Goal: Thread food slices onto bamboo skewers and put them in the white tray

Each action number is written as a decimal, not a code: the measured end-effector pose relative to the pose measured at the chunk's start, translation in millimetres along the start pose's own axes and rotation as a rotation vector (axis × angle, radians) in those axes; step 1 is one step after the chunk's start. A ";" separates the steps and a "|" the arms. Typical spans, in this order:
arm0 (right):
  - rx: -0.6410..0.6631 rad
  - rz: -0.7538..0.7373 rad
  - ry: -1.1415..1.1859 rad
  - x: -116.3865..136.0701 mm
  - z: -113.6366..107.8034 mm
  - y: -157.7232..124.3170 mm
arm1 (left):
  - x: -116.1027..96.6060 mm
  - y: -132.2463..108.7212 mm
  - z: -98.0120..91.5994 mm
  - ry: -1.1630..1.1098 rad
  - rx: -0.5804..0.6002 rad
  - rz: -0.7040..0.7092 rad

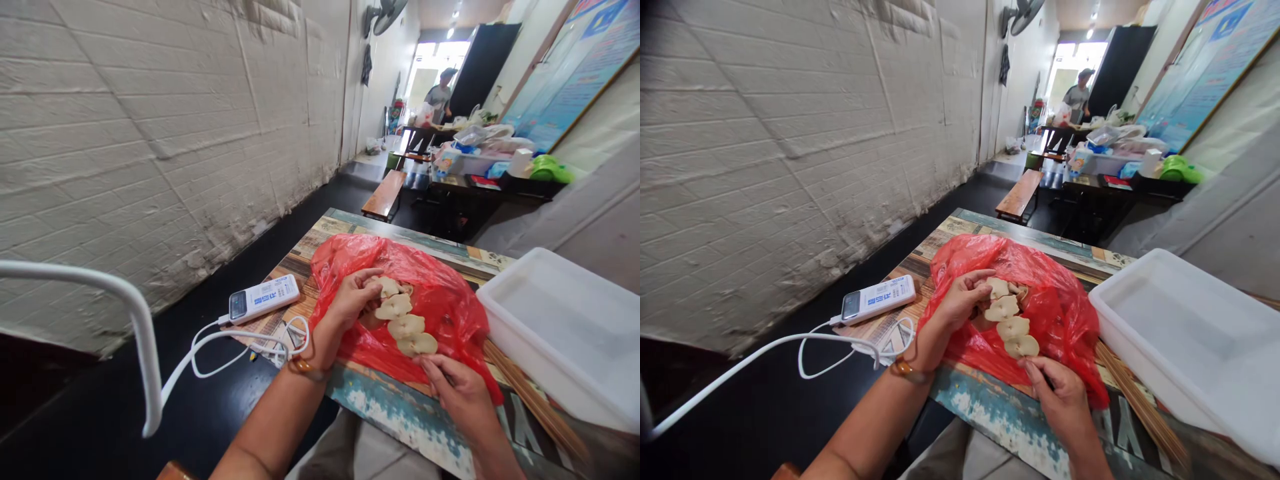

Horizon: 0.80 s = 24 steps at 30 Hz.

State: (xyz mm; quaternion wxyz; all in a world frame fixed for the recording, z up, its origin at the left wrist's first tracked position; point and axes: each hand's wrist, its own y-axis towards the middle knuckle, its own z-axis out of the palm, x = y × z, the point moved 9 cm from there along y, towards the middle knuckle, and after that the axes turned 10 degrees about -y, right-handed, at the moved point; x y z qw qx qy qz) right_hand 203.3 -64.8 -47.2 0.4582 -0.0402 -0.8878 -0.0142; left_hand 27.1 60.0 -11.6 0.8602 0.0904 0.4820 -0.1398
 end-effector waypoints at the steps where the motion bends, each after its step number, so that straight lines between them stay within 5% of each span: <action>1: -0.001 -0.002 -0.001 -0.5 0.0 -0.2 | 0.3 -0.1 -0.2 -0.022 0.000 -0.002; 24: 0.013 0.004 -0.022 -3.7 2.0 -0.7 | -0.1 -3.2 3.6 -0.131 -0.004 -0.033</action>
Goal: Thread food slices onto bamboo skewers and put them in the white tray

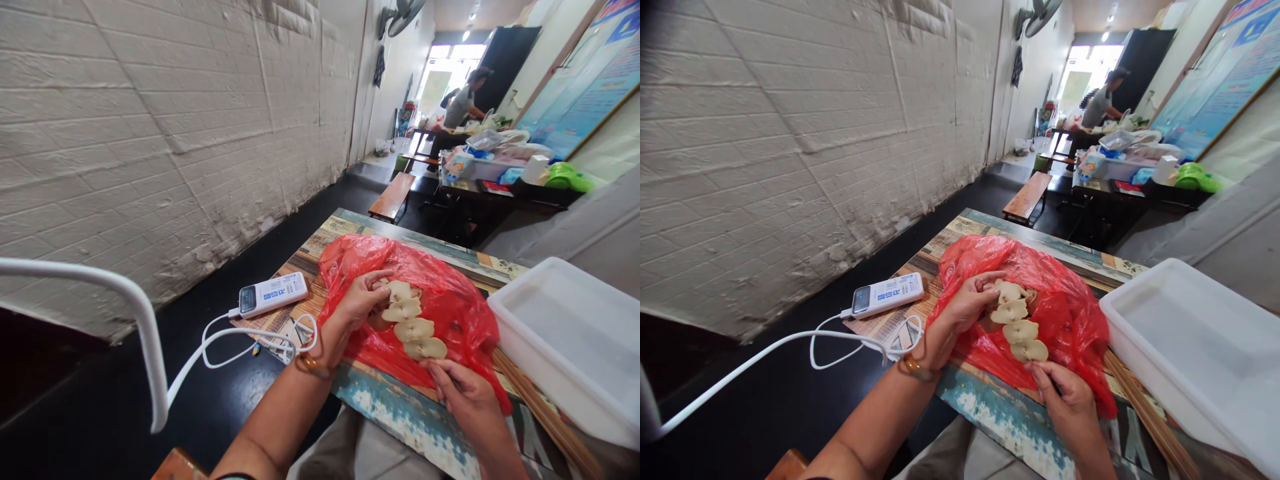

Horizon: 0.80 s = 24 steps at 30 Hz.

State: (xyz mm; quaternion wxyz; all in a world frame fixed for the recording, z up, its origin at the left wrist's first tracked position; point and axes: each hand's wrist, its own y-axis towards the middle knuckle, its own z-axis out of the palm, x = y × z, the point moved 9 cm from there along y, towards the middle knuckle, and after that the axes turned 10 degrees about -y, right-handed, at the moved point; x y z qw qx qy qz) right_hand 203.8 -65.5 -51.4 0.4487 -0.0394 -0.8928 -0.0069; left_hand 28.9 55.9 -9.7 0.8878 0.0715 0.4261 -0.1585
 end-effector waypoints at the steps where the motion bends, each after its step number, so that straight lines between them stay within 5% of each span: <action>1: 0.005 -0.003 0.000 0.2 0.5 0.1 | -0.6 -0.5 0.9 0.004 -0.003 0.004; 24: -0.026 0.065 0.118 0.5 5.1 0.7 | -18.4 0.6 7.1 0.579 -0.066 0.289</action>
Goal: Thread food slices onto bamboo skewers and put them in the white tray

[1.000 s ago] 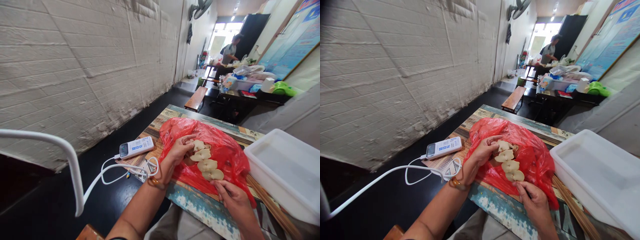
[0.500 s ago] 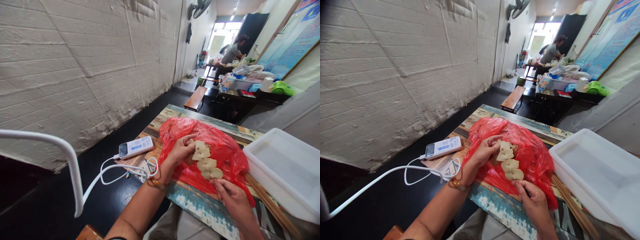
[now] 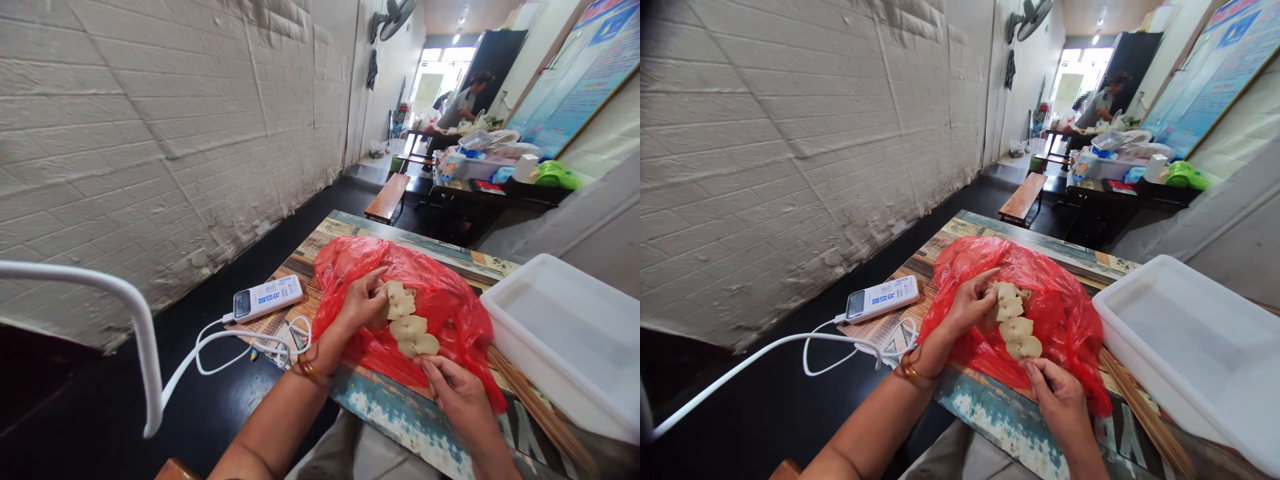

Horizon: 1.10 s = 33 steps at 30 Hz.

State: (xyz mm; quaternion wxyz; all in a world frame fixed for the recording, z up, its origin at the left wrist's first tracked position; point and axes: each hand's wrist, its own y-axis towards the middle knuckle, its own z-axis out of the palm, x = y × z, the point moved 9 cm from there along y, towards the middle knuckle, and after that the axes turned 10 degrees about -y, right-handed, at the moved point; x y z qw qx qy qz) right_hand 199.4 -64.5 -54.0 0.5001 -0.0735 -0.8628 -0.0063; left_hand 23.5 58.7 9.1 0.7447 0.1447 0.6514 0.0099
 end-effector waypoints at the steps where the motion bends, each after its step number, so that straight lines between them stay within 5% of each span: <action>1: -0.016 0.001 0.009 1.0 0.1 -0.5 | 0.8 0.2 0.3 -0.002 0.002 -0.001; 11: 0.039 -0.019 0.039 5.1 4.2 0.6 | 6.9 -0.8 2.8 -0.105 0.035 -0.084; 22: 0.055 0.017 0.199 -3.4 7.8 1.5 | 22.3 -6.3 5.5 -0.664 -0.023 -0.334; 28: 0.067 0.009 0.153 0.9 11.9 2.8 | 21.4 -13.6 21.5 -0.679 0.142 -0.354; 33: 0.069 0.002 0.080 7.5 13.2 3.9 | 27.0 -11.9 14.4 -0.677 0.083 -0.346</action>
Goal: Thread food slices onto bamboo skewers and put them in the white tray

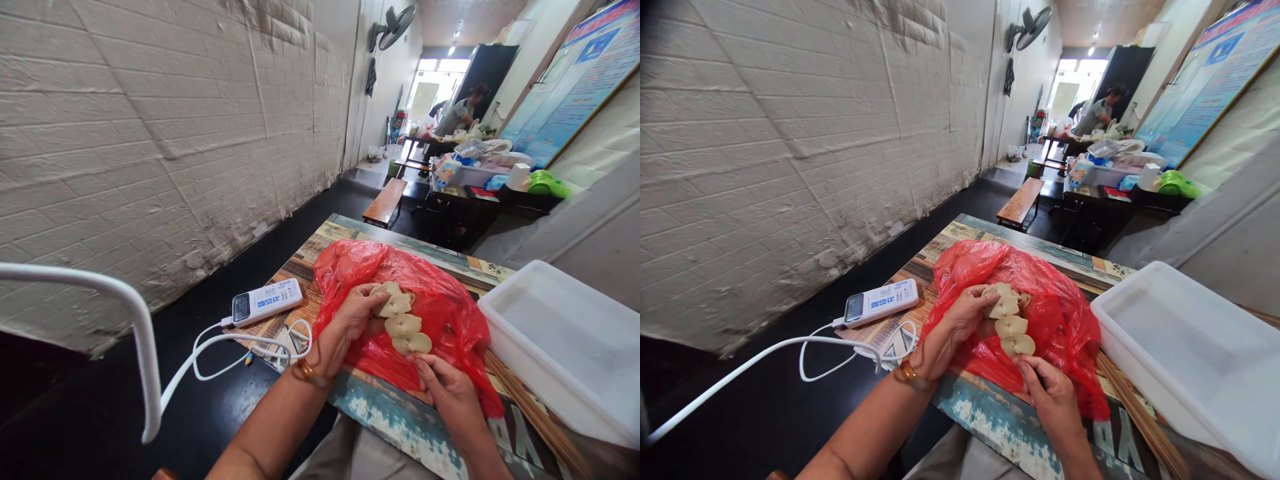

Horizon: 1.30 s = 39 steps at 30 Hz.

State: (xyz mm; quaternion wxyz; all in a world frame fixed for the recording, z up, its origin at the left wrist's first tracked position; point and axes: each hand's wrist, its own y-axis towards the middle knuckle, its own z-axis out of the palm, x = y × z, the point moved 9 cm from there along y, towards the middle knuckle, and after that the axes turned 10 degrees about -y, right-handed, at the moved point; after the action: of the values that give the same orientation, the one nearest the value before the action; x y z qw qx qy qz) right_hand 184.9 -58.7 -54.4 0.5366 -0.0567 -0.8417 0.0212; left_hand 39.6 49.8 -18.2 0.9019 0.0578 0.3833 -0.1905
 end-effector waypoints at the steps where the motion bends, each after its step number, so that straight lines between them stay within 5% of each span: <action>1: 0.000 0.000 -0.018 0.2 0.0 -0.1 | -2.3 0.6 -1.7 -0.010 -0.012 0.019; 13: 0.011 -0.054 -0.097 -9.9 2.9 1.6 | -4.0 0.8 -11.1 -0.064 -0.124 0.030; 31: -0.031 -0.078 -0.101 -6.8 0.2 2.2 | -5.5 0.6 -7.0 0.014 -0.056 0.088; 39: -0.014 -0.098 -0.149 -2.4 0.3 2.1 | -5.1 4.3 -20.1 0.006 -0.158 0.074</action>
State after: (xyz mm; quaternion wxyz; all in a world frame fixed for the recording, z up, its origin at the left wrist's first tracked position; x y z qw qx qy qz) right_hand 185.8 -56.9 -56.9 0.4723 -0.0173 -0.8813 -0.0068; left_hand 24.6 60.4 -28.8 0.9089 0.0012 0.3975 -0.1261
